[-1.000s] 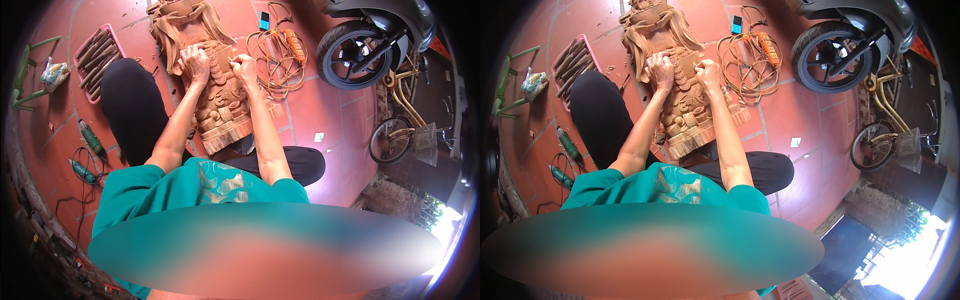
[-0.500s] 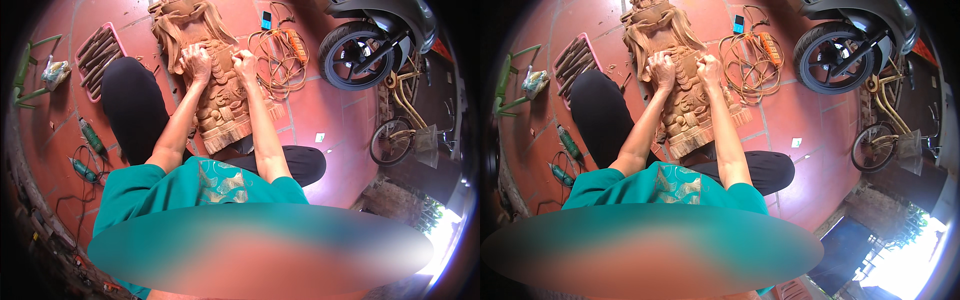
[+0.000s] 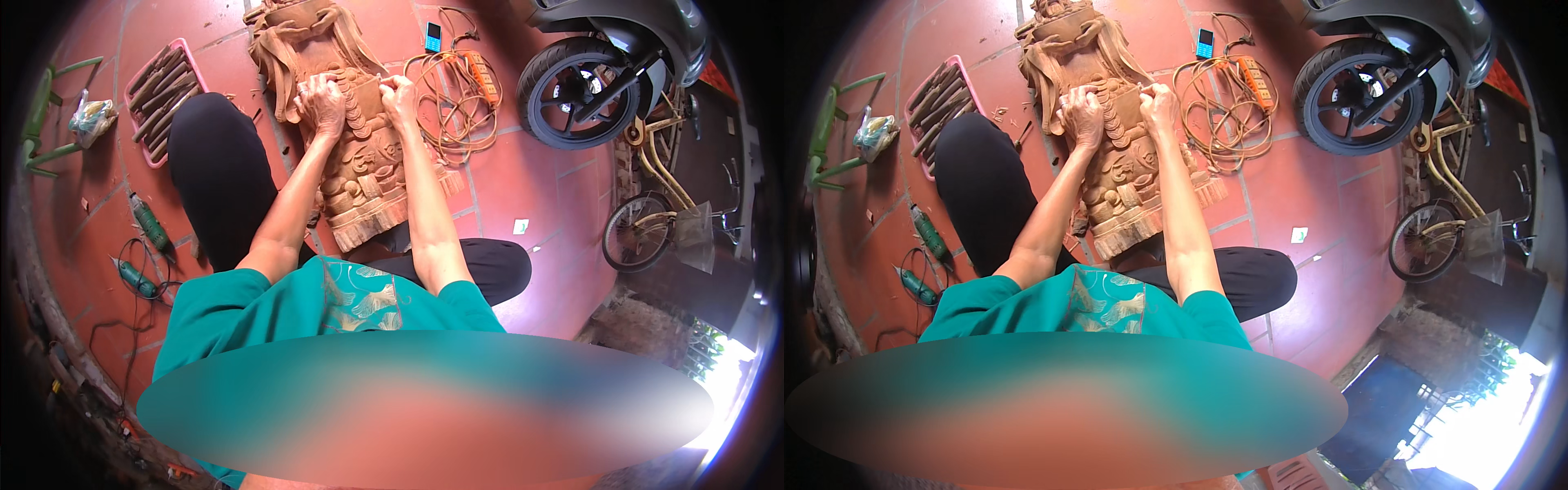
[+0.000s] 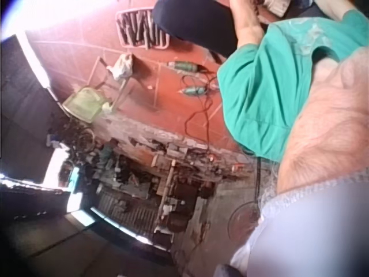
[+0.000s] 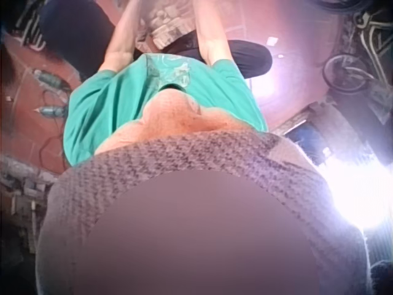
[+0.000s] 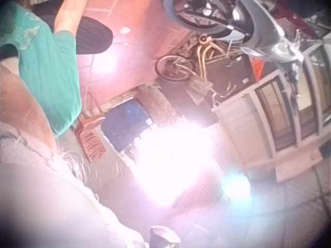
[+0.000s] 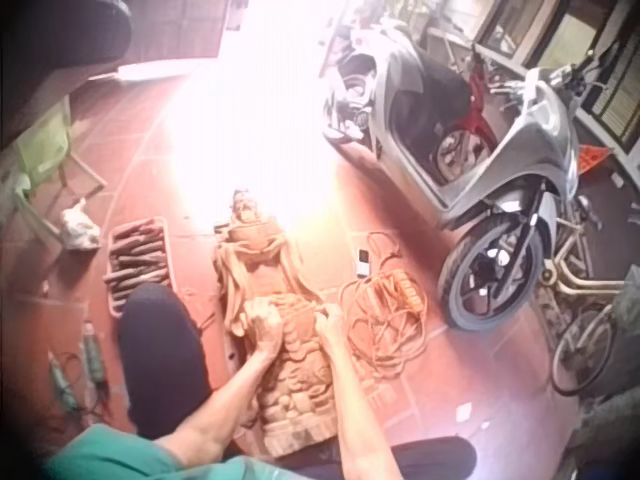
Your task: The person sits on the floor and carves a wooden relief sculpture using a small hand tool. They repeatedly scrape and refine the surface details of the carving, occasionally pausing to brush away wood shavings.
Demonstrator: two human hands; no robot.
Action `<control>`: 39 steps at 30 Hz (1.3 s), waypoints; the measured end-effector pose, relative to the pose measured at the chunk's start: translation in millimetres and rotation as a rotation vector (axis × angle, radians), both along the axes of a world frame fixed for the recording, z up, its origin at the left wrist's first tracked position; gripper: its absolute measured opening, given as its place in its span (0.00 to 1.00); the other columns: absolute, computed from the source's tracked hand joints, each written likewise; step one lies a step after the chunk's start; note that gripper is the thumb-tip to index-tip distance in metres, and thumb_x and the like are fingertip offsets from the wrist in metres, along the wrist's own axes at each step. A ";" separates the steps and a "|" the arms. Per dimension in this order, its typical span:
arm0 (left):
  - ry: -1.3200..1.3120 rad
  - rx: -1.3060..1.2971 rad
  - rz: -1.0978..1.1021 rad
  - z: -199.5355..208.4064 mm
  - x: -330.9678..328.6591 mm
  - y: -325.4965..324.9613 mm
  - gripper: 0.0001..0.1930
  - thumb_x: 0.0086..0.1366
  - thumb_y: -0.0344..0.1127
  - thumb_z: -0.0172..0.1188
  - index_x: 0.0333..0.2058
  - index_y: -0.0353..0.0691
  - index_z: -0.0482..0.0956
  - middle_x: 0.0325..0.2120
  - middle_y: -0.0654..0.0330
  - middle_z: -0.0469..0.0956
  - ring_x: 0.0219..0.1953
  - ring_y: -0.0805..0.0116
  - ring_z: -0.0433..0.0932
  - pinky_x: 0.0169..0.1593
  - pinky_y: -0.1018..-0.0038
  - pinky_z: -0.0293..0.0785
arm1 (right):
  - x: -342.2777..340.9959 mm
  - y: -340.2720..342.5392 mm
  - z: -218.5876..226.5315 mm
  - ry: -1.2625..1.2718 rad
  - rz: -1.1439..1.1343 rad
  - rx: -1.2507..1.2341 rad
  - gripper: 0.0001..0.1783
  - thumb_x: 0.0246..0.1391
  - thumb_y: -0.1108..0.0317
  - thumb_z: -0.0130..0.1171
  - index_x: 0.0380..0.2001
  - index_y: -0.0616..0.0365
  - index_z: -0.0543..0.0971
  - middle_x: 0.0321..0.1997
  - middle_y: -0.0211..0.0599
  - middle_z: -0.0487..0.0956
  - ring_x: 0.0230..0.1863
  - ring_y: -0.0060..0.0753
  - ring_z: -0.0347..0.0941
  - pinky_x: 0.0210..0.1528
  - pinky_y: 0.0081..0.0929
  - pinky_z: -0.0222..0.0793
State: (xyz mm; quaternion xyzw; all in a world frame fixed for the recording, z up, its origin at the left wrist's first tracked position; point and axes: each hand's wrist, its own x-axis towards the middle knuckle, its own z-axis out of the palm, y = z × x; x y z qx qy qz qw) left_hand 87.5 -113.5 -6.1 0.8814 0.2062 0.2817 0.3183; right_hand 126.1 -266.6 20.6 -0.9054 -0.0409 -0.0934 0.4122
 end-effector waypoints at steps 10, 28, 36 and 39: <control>0.015 -0.004 -0.001 2.1 1.0 -1.7 0.07 0.60 0.38 0.54 0.36 0.52 0.80 0.36 0.65 0.77 0.46 0.62 0.71 0.49 0.62 0.61 | -35.0 1.1 39.8 0.183 0.076 -0.271 0.19 0.54 0.66 0.51 0.49 0.50 0.79 0.43 0.51 0.80 0.45 0.53 0.78 0.47 0.43 0.72; 0.004 0.003 -0.001 -0.6 2.7 -3.5 0.08 0.60 0.38 0.54 0.37 0.53 0.80 0.36 0.65 0.77 0.45 0.63 0.71 0.49 0.64 0.61 | -15.0 -0.8 33.1 0.171 0.074 -0.332 0.16 0.49 0.67 0.49 0.39 0.54 0.82 0.35 0.57 0.80 0.38 0.60 0.78 0.40 0.51 0.72; -0.004 0.000 0.006 0.6 -0.5 0.2 0.07 0.60 0.38 0.55 0.36 0.53 0.80 0.36 0.65 0.77 0.45 0.63 0.72 0.48 0.63 0.61 | -25.3 -5.6 32.3 0.201 0.104 -0.371 0.16 0.49 0.67 0.50 0.40 0.51 0.83 0.38 0.54 0.80 0.41 0.60 0.77 0.44 0.50 0.72; -0.008 0.006 -0.011 1.3 0.1 -3.7 0.07 0.60 0.38 0.55 0.35 0.53 0.80 0.36 0.65 0.77 0.45 0.63 0.72 0.48 0.64 0.61 | 7.2 -9.2 13.7 0.234 0.044 -0.338 0.17 0.49 0.66 0.50 0.40 0.50 0.83 0.38 0.57 0.79 0.41 0.61 0.77 0.45 0.49 0.72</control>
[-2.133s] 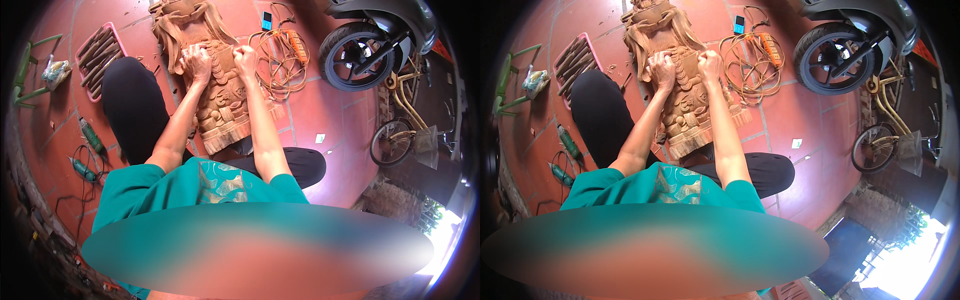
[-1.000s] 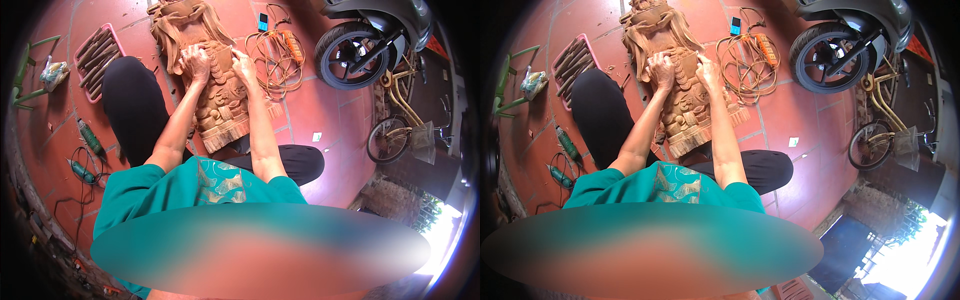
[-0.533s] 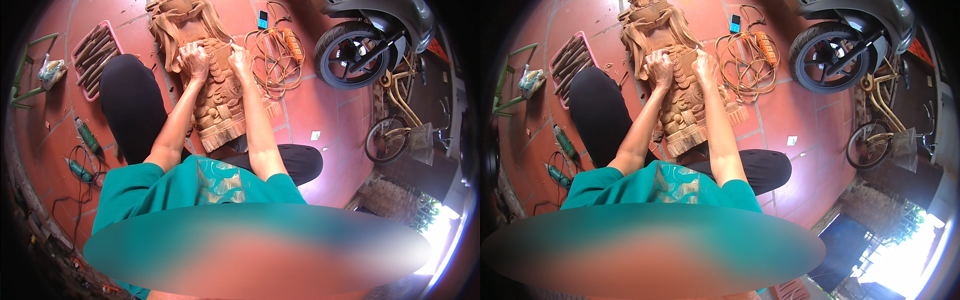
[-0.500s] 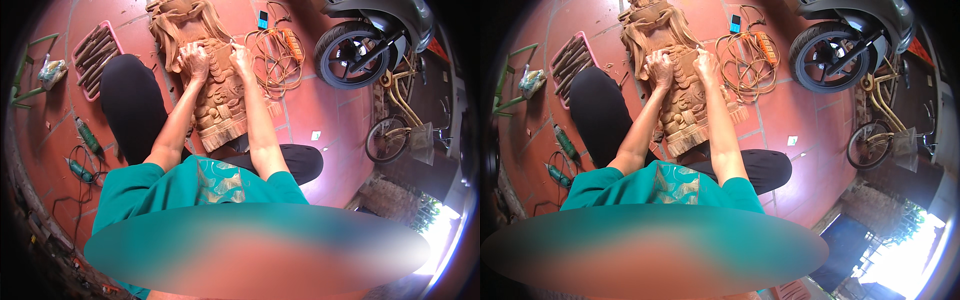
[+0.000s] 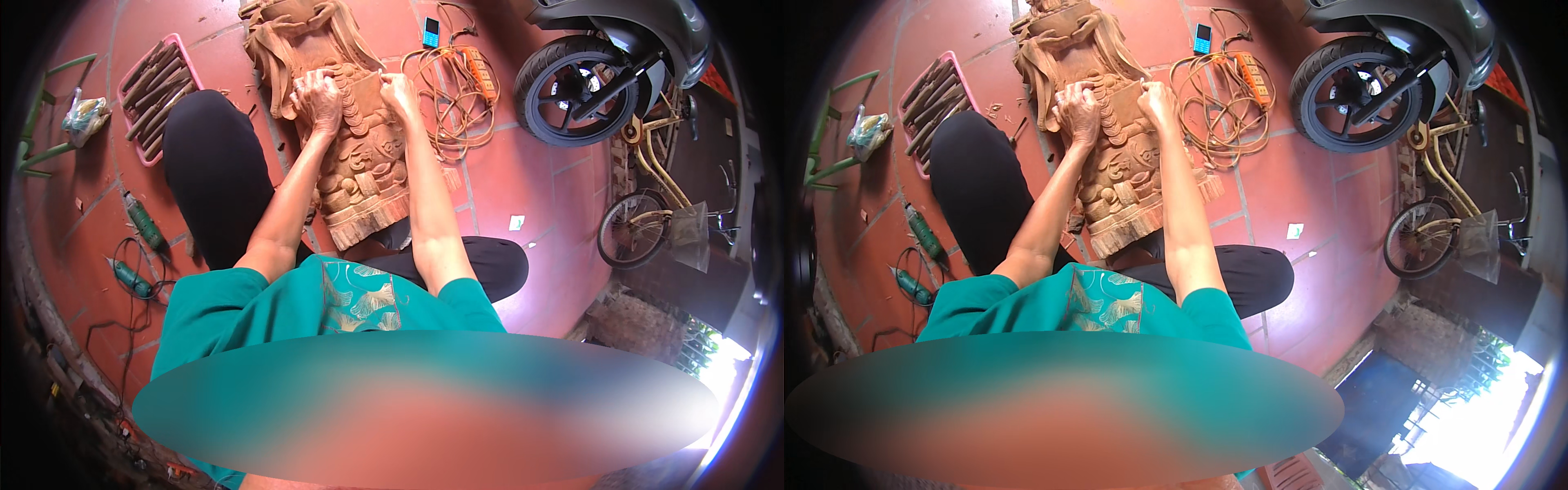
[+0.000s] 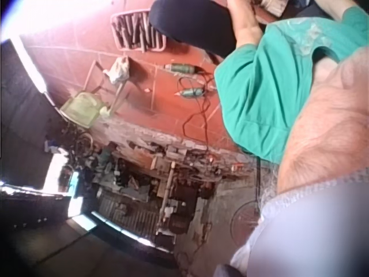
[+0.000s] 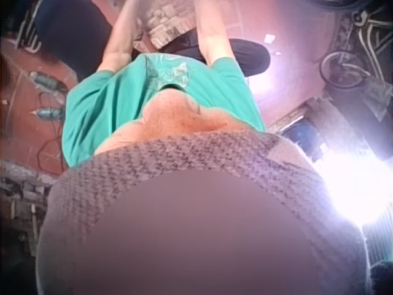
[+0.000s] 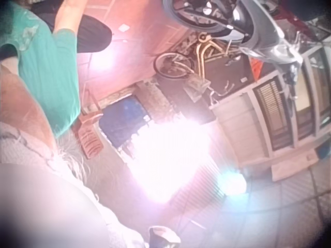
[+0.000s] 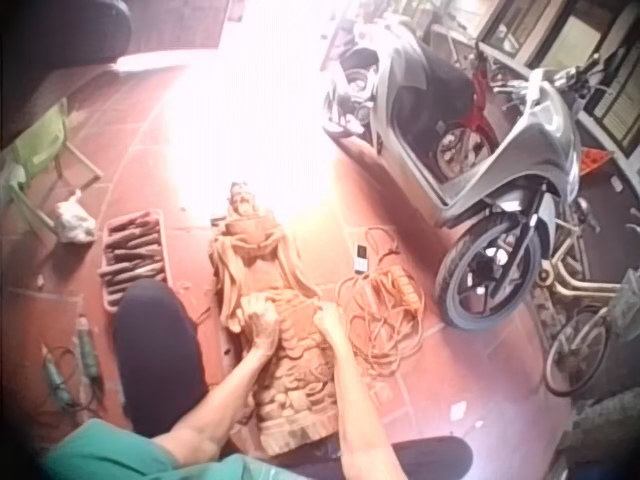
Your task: The person sits on the floor and carves a wooden relief sculpture using a small hand tool. They repeatedly scrape and refine the surface details of the carving, occasionally pausing to brush away wood shavings.
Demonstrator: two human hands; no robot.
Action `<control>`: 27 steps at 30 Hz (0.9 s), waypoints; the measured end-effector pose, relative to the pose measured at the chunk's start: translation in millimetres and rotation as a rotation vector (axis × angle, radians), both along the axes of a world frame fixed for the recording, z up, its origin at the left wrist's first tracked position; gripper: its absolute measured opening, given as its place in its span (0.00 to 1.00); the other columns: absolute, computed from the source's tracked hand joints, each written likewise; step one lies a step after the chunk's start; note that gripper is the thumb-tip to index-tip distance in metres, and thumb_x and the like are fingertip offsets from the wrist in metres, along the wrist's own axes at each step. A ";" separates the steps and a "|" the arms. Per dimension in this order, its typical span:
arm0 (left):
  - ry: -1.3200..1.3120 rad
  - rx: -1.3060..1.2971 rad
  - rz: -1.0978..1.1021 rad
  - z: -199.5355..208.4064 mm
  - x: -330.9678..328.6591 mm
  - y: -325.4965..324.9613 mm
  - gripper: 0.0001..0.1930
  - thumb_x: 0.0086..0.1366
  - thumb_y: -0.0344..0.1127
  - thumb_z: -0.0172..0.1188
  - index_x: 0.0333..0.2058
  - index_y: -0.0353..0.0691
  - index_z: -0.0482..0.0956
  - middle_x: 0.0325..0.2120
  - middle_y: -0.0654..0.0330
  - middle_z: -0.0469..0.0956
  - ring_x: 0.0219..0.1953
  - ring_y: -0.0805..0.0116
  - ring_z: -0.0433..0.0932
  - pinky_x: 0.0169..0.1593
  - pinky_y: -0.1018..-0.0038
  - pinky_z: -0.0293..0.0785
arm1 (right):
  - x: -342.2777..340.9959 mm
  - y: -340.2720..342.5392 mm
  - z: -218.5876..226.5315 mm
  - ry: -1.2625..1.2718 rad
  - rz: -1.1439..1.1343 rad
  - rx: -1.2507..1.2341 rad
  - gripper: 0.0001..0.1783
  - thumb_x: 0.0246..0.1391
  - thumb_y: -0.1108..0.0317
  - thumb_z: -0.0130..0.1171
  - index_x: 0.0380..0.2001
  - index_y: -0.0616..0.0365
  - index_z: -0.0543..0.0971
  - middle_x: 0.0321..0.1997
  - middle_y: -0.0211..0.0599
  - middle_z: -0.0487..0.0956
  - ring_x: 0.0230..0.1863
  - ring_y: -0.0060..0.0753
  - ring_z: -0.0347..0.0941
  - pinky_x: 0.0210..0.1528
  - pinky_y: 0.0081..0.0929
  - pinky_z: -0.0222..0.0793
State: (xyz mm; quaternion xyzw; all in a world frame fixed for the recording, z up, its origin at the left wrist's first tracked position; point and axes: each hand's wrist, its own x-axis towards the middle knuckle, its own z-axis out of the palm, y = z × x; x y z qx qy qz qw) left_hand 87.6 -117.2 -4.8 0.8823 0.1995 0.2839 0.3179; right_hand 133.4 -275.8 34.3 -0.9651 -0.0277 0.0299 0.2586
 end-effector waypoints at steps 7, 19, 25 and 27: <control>-0.004 0.009 0.041 -5.1 3.0 6.3 0.07 0.60 0.38 0.54 0.35 0.53 0.80 0.37 0.65 0.77 0.45 0.64 0.71 0.48 0.64 0.61 | -2.5 -3.6 9.9 0.135 0.124 0.041 0.19 0.50 0.66 0.49 0.43 0.51 0.82 0.40 0.54 0.80 0.45 0.56 0.77 0.45 0.43 0.71; 0.017 -0.025 -0.011 5.0 -2.0 -7.4 0.07 0.59 0.38 0.55 0.36 0.53 0.80 0.36 0.65 0.77 0.45 0.63 0.71 0.49 0.64 0.61 | 11.8 -14.7 -9.2 0.098 0.000 0.112 0.20 0.50 0.66 0.50 0.45 0.51 0.82 0.39 0.54 0.80 0.43 0.55 0.78 0.45 0.40 0.72; 0.018 0.006 0.023 -0.7 1.0 1.0 0.07 0.60 0.38 0.54 0.36 0.53 0.80 0.37 0.66 0.77 0.45 0.63 0.71 0.49 0.63 0.61 | -19.9 -9.1 9.5 0.023 0.136 0.134 0.15 0.46 0.69 0.48 0.34 0.56 0.82 0.36 0.57 0.79 0.42 0.59 0.76 0.44 0.46 0.71; 0.027 0.024 0.019 -0.8 0.1 4.3 0.07 0.60 0.39 0.54 0.36 0.53 0.80 0.37 0.66 0.77 0.45 0.63 0.71 0.49 0.63 0.61 | -34.4 -10.6 17.9 0.084 0.156 0.193 0.15 0.46 0.69 0.48 0.34 0.57 0.82 0.36 0.57 0.79 0.42 0.59 0.76 0.43 0.45 0.70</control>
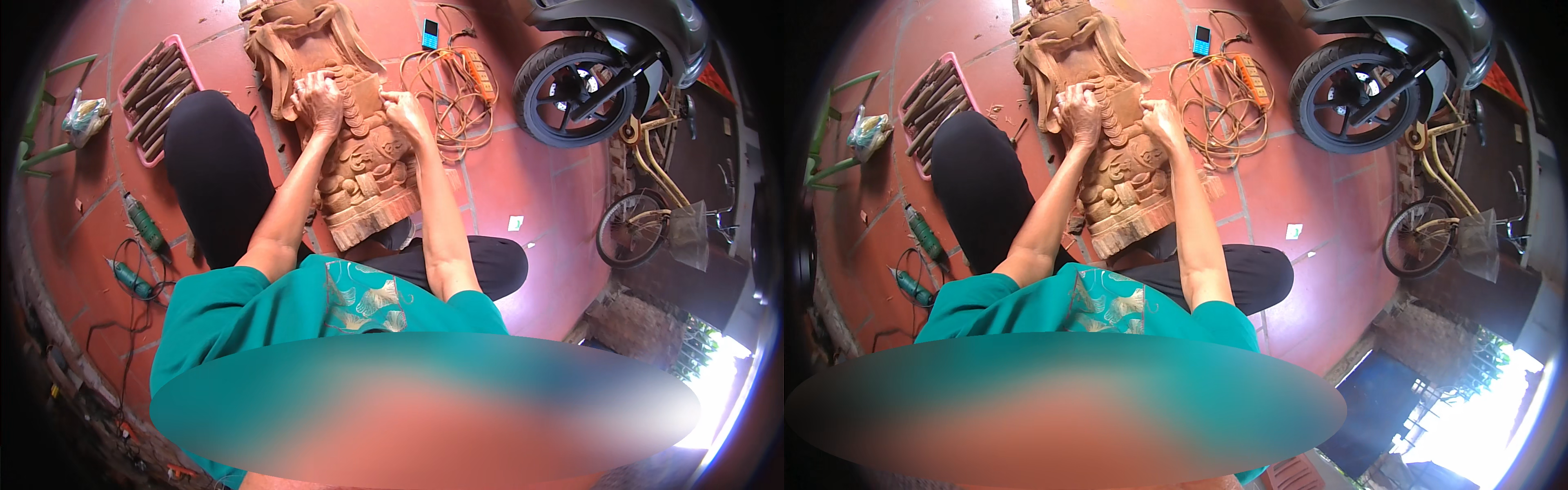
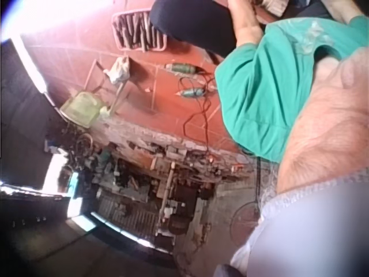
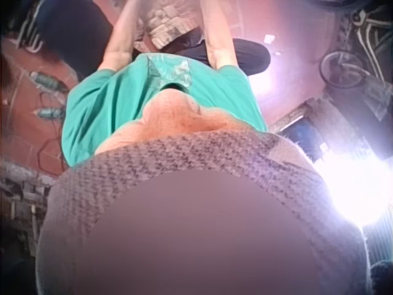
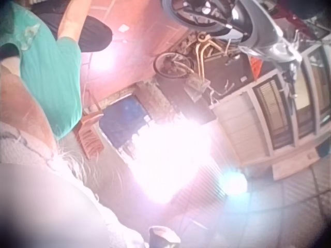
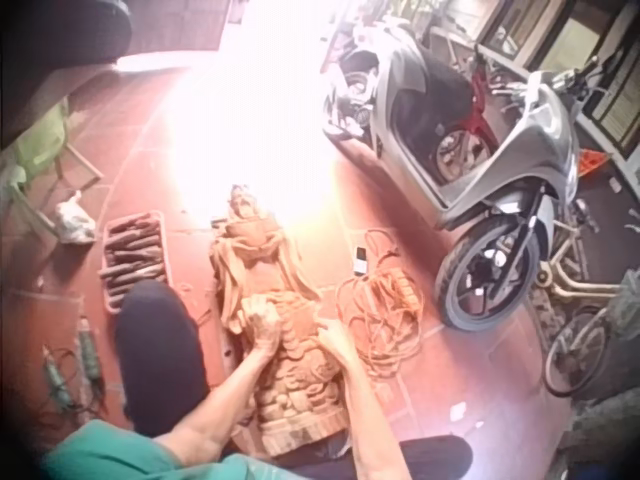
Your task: The person sits on the floor and carves a wooden relief sculpture using a small hand tool. They repeatedly scrape and refine the surface details of the carving, occasionally pausing to brush away wood shavings.
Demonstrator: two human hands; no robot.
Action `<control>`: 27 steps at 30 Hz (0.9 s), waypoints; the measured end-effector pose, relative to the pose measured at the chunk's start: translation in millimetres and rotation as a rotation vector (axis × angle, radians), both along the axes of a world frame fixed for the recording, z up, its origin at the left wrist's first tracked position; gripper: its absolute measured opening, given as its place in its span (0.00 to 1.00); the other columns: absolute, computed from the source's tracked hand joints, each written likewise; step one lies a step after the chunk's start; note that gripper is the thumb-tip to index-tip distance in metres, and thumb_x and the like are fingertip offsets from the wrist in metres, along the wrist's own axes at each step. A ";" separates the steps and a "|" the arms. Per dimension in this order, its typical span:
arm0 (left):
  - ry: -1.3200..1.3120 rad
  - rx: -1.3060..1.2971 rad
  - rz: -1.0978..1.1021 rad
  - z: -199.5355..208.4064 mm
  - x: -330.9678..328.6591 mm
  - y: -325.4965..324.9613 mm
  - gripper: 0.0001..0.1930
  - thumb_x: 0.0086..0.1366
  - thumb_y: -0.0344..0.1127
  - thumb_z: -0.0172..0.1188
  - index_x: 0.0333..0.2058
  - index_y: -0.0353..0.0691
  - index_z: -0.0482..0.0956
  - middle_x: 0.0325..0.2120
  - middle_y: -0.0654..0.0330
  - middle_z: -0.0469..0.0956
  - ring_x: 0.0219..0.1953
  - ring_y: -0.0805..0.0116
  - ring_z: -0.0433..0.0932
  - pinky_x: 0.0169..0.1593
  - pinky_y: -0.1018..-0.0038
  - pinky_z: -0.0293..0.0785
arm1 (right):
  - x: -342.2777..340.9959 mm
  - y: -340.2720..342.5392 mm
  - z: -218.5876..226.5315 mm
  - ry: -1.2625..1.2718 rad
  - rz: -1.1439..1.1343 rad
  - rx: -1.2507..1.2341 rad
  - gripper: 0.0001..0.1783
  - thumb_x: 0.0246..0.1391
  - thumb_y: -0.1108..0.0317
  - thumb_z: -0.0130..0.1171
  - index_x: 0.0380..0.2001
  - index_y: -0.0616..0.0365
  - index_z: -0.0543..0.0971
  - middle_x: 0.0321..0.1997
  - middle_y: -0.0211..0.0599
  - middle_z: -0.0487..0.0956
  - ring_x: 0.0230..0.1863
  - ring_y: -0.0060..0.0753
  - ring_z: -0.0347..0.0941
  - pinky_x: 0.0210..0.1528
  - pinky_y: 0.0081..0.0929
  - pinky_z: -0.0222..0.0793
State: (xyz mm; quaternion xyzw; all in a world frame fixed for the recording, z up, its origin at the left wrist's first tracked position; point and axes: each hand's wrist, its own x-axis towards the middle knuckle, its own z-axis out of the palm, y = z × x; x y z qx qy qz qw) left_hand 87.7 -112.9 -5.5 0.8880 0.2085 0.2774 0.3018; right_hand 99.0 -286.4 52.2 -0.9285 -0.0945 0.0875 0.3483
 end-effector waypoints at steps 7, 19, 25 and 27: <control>0.013 -0.029 -0.016 0.2 -1.6 -4.7 0.08 0.60 0.39 0.54 0.36 0.53 0.80 0.38 0.65 0.77 0.46 0.62 0.71 0.49 0.63 0.61 | 15.1 5.0 -4.4 0.078 -0.137 -0.041 0.19 0.53 0.67 0.50 0.46 0.56 0.81 0.37 0.52 0.82 0.40 0.45 0.80 0.43 0.35 0.71; -0.036 -0.036 -0.006 -1.1 -0.2 -2.7 0.08 0.60 0.39 0.54 0.37 0.53 0.80 0.37 0.65 0.77 0.46 0.62 0.71 0.48 0.63 0.60 | -23.9 8.4 4.6 -0.034 -0.044 -0.109 0.19 0.50 0.68 0.52 0.46 0.52 0.81 0.44 0.52 0.79 0.46 0.55 0.77 0.47 0.41 0.72; -0.043 -0.020 -0.005 -2.6 0.3 -3.0 0.08 0.60 0.39 0.54 0.36 0.53 0.79 0.36 0.65 0.77 0.45 0.63 0.71 0.48 0.63 0.60 | 12.6 19.4 4.4 -0.093 -0.123 -0.126 0.15 0.46 0.68 0.49 0.34 0.54 0.83 0.34 0.57 0.80 0.39 0.61 0.77 0.43 0.49 0.72; -0.031 -0.034 -0.024 -0.6 -0.5 -9.1 0.07 0.60 0.39 0.54 0.36 0.53 0.79 0.36 0.66 0.77 0.45 0.63 0.71 0.47 0.63 0.60 | 24.2 11.0 -12.3 -0.174 -0.149 -0.066 0.16 0.46 0.68 0.49 0.36 0.53 0.83 0.35 0.57 0.79 0.39 0.61 0.77 0.43 0.49 0.72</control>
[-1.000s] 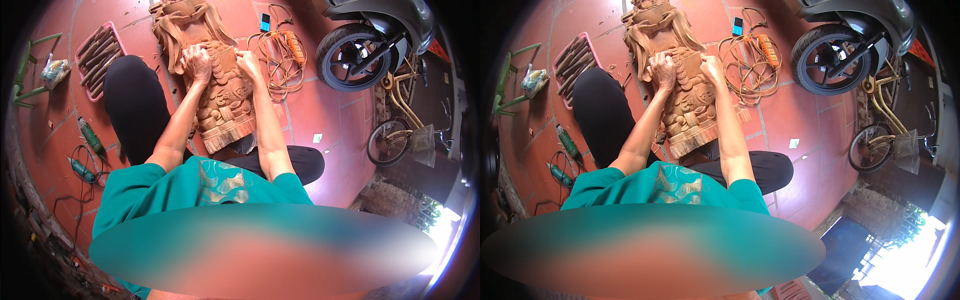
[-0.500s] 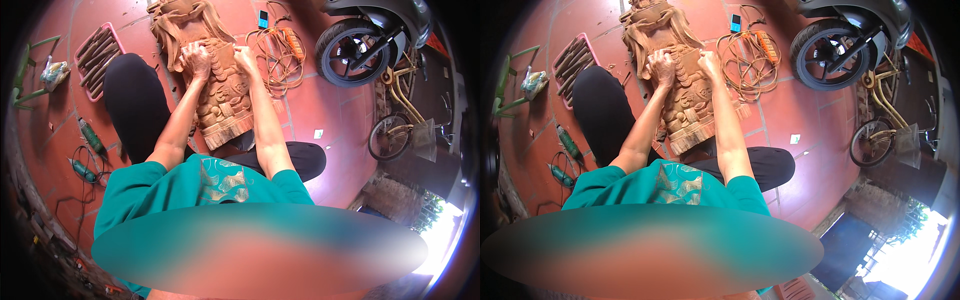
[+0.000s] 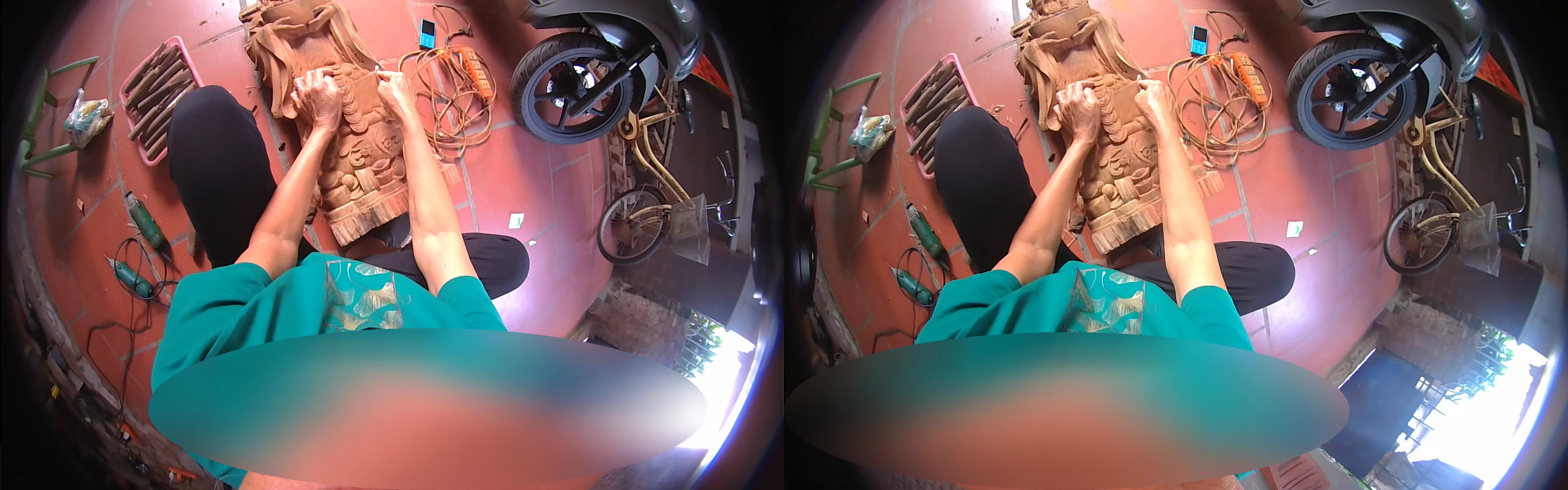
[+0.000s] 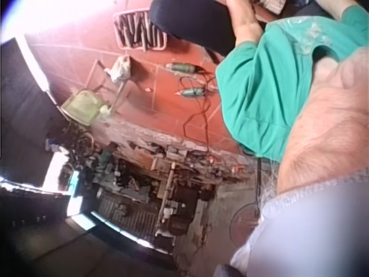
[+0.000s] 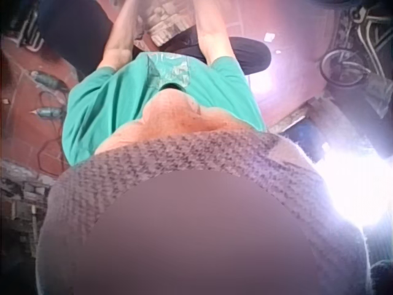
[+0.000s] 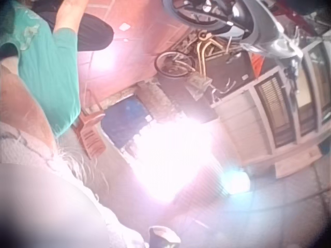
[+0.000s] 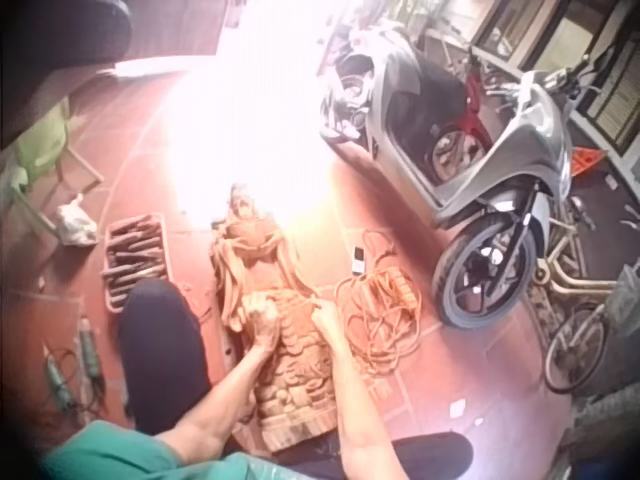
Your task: The person sits on the floor and carves a wooden relief sculpture using a small hand tool. They repeatedly scrape and refine the surface details of the carving, occasionally pausing to brush away wood shavings.
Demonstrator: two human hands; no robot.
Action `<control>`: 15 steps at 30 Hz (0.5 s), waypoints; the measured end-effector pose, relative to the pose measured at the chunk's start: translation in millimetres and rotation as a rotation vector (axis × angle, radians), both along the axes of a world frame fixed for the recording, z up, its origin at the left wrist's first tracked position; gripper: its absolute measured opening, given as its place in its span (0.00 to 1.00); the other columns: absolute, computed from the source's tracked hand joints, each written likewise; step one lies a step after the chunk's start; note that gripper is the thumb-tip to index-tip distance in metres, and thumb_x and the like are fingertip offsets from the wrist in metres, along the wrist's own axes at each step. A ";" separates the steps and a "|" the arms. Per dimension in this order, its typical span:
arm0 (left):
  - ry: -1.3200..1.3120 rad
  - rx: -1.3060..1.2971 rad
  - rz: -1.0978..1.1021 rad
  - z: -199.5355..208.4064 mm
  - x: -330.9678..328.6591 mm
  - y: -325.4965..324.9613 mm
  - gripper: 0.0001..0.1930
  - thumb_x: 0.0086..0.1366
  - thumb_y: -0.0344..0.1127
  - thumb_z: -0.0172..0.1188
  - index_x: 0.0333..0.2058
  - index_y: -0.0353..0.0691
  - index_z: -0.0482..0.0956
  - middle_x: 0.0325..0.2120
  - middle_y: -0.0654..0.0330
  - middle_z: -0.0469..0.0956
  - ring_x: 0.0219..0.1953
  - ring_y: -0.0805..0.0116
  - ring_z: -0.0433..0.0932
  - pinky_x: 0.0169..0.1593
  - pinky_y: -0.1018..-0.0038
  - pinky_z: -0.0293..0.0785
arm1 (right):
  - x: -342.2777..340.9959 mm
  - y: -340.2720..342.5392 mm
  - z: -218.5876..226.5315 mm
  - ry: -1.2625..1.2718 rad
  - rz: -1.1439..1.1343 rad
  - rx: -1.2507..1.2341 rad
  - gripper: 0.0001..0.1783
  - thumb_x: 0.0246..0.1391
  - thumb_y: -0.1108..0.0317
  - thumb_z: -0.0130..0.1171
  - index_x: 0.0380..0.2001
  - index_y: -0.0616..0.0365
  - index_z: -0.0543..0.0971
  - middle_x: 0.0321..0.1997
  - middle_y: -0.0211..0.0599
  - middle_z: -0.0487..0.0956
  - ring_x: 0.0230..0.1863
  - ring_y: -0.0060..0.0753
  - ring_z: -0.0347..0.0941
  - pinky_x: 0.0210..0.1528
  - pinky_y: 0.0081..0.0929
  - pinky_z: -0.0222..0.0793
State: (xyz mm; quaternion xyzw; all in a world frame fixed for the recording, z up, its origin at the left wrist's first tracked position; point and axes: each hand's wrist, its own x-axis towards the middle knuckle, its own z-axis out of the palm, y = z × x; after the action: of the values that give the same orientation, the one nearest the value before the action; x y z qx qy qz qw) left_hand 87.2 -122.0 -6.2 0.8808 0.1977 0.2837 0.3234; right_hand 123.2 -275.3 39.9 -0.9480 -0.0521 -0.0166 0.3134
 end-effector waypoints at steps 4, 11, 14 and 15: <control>-0.011 0.031 0.019 -5.4 2.8 6.0 0.07 0.60 0.38 0.54 0.36 0.53 0.79 0.35 0.66 0.78 0.44 0.63 0.71 0.47 0.63 0.59 | -7.3 -1.4 2.5 0.094 0.039 -0.072 0.19 0.50 0.67 0.50 0.44 0.50 0.82 0.41 0.52 0.80 0.44 0.54 0.78 0.45 0.42 0.73; 0.014 0.002 0.010 -1.0 0.3 6.2 0.07 0.60 0.38 0.54 0.37 0.52 0.79 0.37 0.66 0.77 0.46 0.63 0.71 0.49 0.63 0.60 | -39.4 3.4 15.9 0.062 0.052 -0.119 0.19 0.52 0.66 0.52 0.48 0.48 0.81 0.42 0.50 0.80 0.44 0.52 0.78 0.46 0.41 0.73; 0.010 0.023 0.023 -3.8 1.7 6.7 0.07 0.60 0.39 0.54 0.37 0.52 0.79 0.37 0.66 0.77 0.45 0.63 0.71 0.49 0.63 0.60 | -27.8 22.6 34.4 0.063 -0.027 -0.111 0.18 0.54 0.66 0.52 0.47 0.47 0.82 0.40 0.52 0.80 0.43 0.56 0.78 0.43 0.45 0.72; 0.005 0.033 0.027 -4.2 2.7 7.6 0.07 0.60 0.39 0.54 0.36 0.53 0.79 0.37 0.66 0.77 0.45 0.63 0.71 0.49 0.64 0.60 | -22.8 21.3 29.7 0.025 -0.019 -0.109 0.17 0.52 0.66 0.52 0.45 0.48 0.82 0.38 0.53 0.79 0.40 0.57 0.77 0.41 0.47 0.72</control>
State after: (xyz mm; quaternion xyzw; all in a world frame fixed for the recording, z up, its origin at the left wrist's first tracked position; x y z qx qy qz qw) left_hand 89.9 -114.4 -10.4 0.8839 0.2058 0.2892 0.3044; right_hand 100.4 -254.0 69.6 -0.9643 -0.0398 -0.0049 0.2617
